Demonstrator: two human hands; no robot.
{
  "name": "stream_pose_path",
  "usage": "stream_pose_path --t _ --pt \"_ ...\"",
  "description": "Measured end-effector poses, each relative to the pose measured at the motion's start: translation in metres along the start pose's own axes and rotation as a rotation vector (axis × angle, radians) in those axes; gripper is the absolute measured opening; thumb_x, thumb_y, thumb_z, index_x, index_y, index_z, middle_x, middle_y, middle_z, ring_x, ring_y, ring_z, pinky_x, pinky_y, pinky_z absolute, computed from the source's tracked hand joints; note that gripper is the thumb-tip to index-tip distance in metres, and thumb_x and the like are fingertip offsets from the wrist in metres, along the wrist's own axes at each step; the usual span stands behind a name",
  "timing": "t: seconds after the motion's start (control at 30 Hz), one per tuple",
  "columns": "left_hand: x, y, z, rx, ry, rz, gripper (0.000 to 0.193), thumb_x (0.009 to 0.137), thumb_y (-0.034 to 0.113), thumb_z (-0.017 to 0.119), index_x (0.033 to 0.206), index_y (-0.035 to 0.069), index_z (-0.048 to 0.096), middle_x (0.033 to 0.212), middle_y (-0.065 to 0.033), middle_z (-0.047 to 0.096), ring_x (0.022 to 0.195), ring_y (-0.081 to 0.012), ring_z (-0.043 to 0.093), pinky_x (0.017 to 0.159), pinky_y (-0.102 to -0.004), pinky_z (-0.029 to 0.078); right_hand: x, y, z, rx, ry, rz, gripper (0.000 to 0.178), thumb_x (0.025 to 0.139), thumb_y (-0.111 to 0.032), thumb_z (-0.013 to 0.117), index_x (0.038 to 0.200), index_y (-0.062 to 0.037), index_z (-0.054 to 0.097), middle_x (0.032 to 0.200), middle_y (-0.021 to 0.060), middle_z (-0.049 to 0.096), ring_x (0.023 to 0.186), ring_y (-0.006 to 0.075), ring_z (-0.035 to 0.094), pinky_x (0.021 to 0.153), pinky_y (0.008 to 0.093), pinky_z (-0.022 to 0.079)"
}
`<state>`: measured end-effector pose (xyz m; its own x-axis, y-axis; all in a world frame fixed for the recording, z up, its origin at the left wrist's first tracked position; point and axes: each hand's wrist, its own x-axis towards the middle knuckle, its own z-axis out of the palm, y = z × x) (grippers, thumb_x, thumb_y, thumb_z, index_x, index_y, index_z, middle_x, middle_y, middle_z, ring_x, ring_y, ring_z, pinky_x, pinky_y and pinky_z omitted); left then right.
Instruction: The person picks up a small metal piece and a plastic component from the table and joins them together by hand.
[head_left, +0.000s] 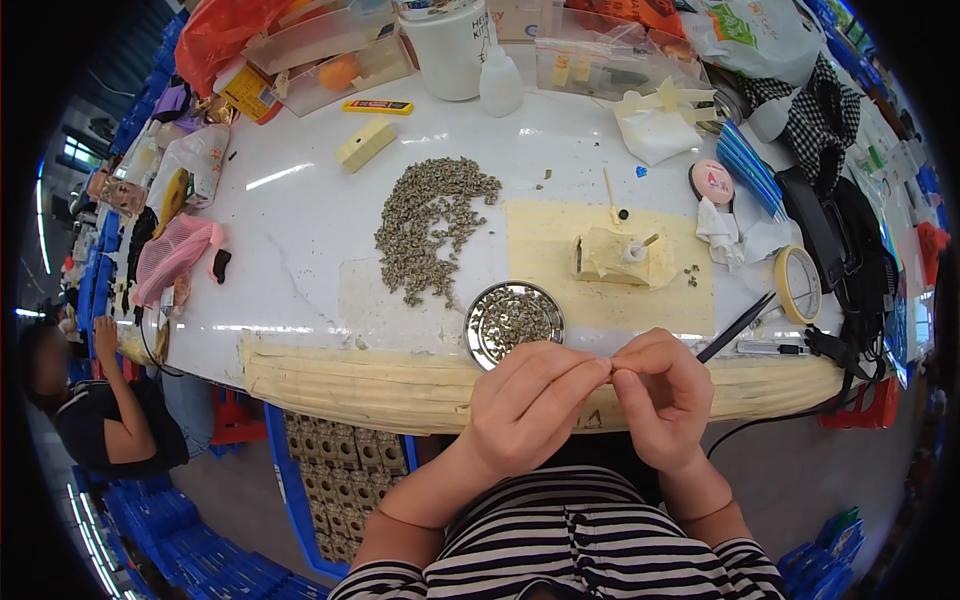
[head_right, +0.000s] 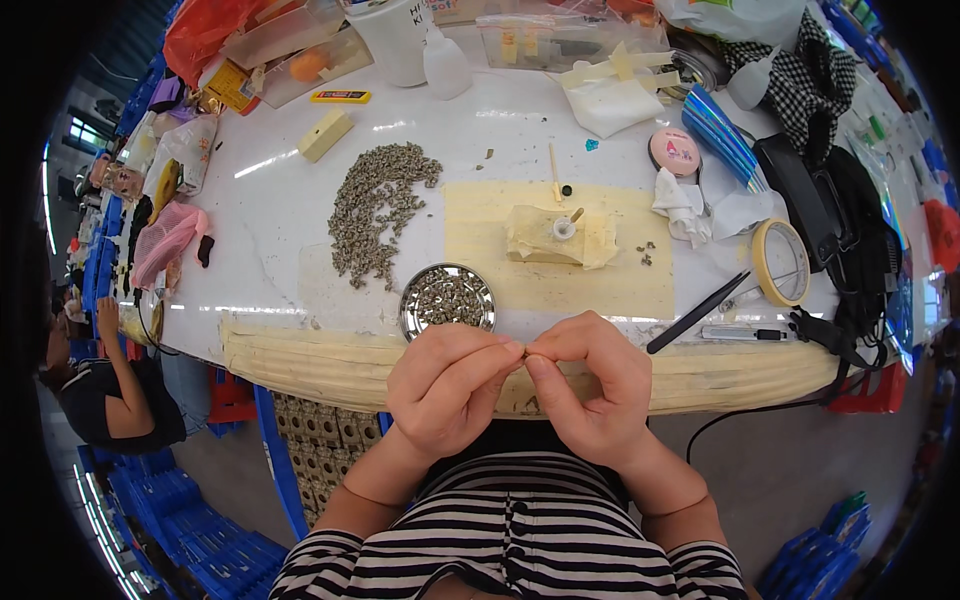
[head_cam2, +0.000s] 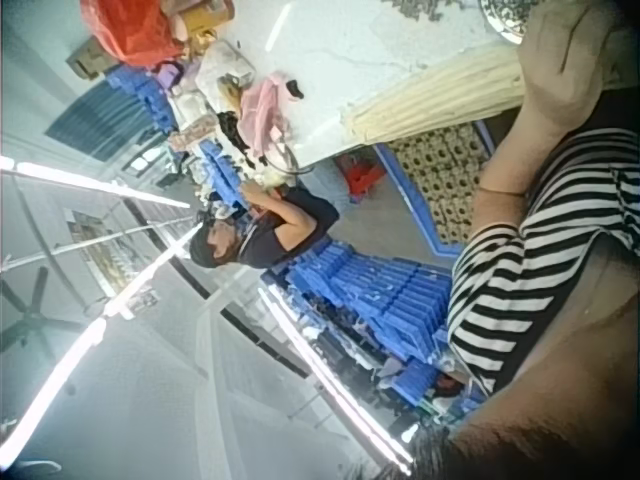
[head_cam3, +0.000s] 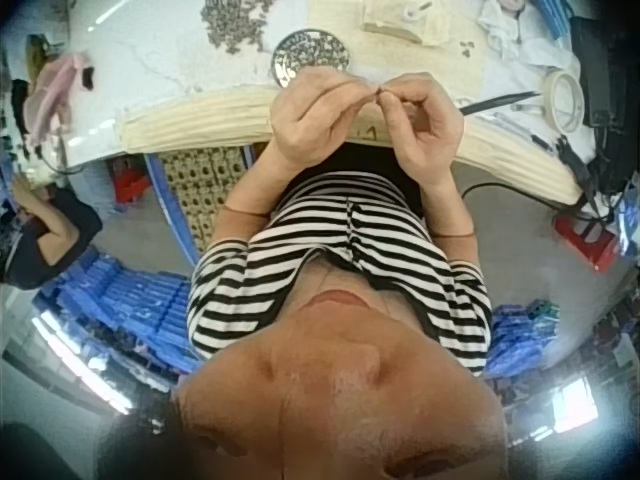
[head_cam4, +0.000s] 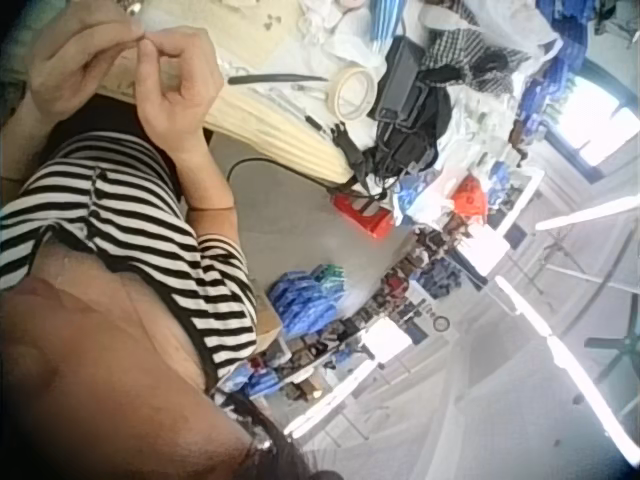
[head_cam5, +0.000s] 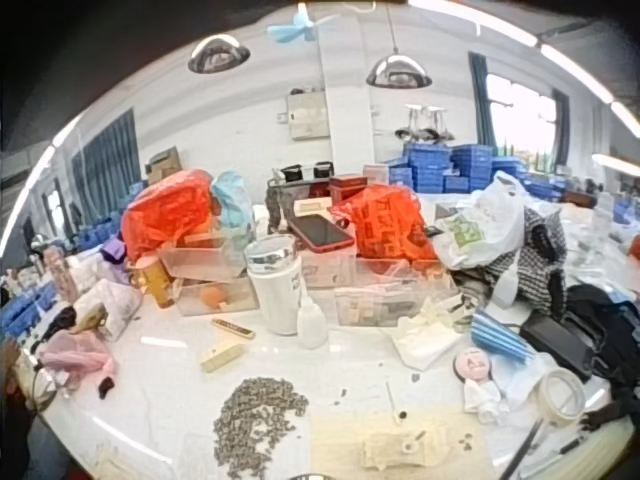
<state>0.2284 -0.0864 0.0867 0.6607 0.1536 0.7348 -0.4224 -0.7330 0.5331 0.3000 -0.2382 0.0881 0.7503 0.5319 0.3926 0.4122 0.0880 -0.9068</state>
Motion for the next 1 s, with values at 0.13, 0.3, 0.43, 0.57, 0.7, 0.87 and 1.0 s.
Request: stream_pose_path --t 0.13,0.3,0.43,0.57,0.7,0.87,1.0 --pt "0.003 -0.003 -0.004 -0.164 -0.026 -0.036 0.021 0.075 -0.003 0.078 0.094 0.002 0.071 0.086 -0.0085 0.068 0.073 -0.0218 0.065 0.062 -0.0291 0.052 0.001 -0.002 -0.007 0.268 -0.113 0.261 0.004 0.093 -0.001 0.062 0.095 0.0025 0.062 0.086 0.0068 0.064 0.08 0.0123 0.061 0.073 0.0255 0.049" --pt "0.003 -0.003 -0.007 -0.247 -0.049 -0.089 0.02 0.076 -0.002 0.078 0.094 0.003 0.073 0.087 -0.0084 0.068 0.074 -0.0209 0.065 0.064 -0.0281 0.052 0.006 -0.008 -0.009 0.402 -0.182 0.361 0.008 0.097 -0.005 0.059 0.098 0.0031 0.061 0.089 0.0045 0.063 0.081 0.0095 0.06 0.076 0.0234 0.049" --pt "0.003 -0.002 -0.008 -0.285 -0.053 -0.106 0.019 0.076 -0.002 0.078 0.094 0.003 0.073 0.087 -0.0084 0.069 0.074 -0.0208 0.065 0.064 -0.0279 0.052 0.006 -0.007 -0.01 0.399 -0.203 0.349 0.008 0.097 -0.004 0.059 0.098 0.0032 0.061 0.089 0.0045 0.063 0.082 0.0095 0.06 0.076 0.0232 0.049" --pt "0.003 -0.003 -0.007 -0.252 -0.046 -0.082 0.02 0.076 -0.003 0.078 0.094 0.003 0.072 0.087 -0.0085 0.069 0.074 -0.0211 0.065 0.064 -0.0283 0.052 0.005 -0.007 -0.009 0.389 -0.167 0.323 0.007 0.095 -0.003 0.06 0.098 0.0031 0.062 0.089 0.0056 0.063 0.082 0.0107 0.061 0.075 0.0237 0.049" --pt "0.002 -0.003 -0.002 -0.14 -0.008 -0.029 0.022 0.075 -0.003 0.078 0.095 0.002 0.071 0.087 -0.0088 0.068 0.075 -0.0222 0.065 0.064 -0.0294 0.052 -0.001 -0.001 -0.006 0.284 -0.071 0.203 0.004 0.091 0.001 0.062 0.095 0.0026 0.064 0.088 0.0081 0.065 0.081 0.013 0.062 0.074 0.0252 0.049" --pt "-0.001 0.0 0.0 0.02 0.007 0.001 0.022 0.075 -0.004 0.077 0.095 0.001 0.07 0.087 -0.0093 0.068 0.075 -0.0234 0.066 0.064 -0.0303 0.053 0.0 -0.003 0.001 -0.053 0.007 -0.035 0.003 0.088 0.004 0.065 0.09 0.0023 0.064 0.085 0.0091 0.065 0.079 0.0139 0.062 0.073 0.0263 0.05" --pt "-0.001 -0.002 0.0 -0.006 -0.01 0.028 0.021 0.075 -0.004 0.077 0.095 0.001 0.07 0.088 -0.0093 0.068 0.075 -0.0231 0.066 0.064 -0.0297 0.053 -0.003 -0.001 -0.004 0.165 -0.034 0.192 0.003 0.09 0.002 0.064 0.093 0.0027 0.063 0.086 0.0082 0.065 0.08 0.0131 0.063 0.074 0.0257 0.05"
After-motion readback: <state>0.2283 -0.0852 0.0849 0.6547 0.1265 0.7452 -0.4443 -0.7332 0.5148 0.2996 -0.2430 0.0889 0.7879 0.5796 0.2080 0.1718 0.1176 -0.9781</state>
